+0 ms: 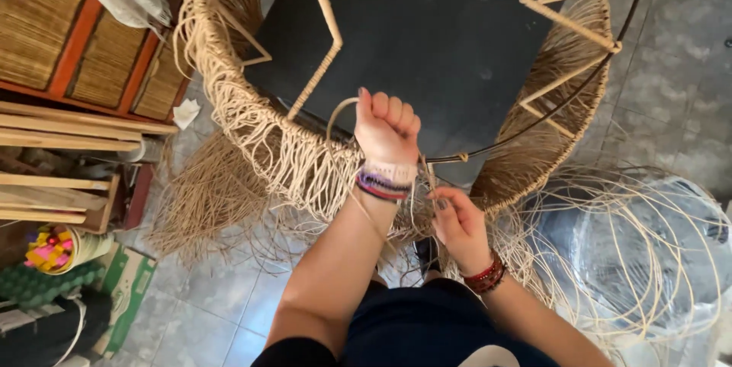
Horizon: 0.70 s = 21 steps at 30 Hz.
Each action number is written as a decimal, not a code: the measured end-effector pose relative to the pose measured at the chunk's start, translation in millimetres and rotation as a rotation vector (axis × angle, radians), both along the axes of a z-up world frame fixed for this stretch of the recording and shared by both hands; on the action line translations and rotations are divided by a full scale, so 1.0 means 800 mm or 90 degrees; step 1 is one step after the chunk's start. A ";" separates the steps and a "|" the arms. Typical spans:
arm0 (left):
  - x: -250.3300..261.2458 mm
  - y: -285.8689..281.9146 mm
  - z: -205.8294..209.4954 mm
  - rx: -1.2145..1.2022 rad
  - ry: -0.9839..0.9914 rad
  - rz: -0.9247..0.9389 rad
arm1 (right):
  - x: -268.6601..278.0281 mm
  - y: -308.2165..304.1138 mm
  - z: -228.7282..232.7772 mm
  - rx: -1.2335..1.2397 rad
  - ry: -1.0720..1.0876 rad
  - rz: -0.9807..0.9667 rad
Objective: Weaving natural fiber strands onto a circular frame
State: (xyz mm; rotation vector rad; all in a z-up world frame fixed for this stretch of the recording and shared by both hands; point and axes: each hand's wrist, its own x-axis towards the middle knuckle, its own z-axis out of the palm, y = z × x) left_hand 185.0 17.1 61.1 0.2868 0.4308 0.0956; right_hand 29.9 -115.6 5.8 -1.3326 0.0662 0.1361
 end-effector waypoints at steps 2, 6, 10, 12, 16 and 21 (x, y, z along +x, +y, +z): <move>0.019 0.014 -0.005 0.010 0.017 0.035 | -0.021 -0.010 -0.015 -0.073 -0.003 -0.005; 0.048 0.019 -0.016 0.024 0.049 0.091 | -0.044 -0.028 -0.064 -0.161 -0.014 -0.022; 0.069 0.018 -0.011 0.028 0.075 0.085 | -0.028 -0.030 -0.033 -0.153 -0.101 0.091; 0.071 0.010 -0.010 0.036 0.133 0.087 | -0.030 -0.031 -0.027 -0.196 -0.071 0.087; 0.008 0.027 0.044 0.231 0.003 0.131 | -0.025 -0.032 -0.037 -0.183 -0.032 0.106; -0.167 0.021 -0.025 0.624 -0.318 -0.215 | -0.026 -0.049 -0.062 -0.376 -0.152 0.403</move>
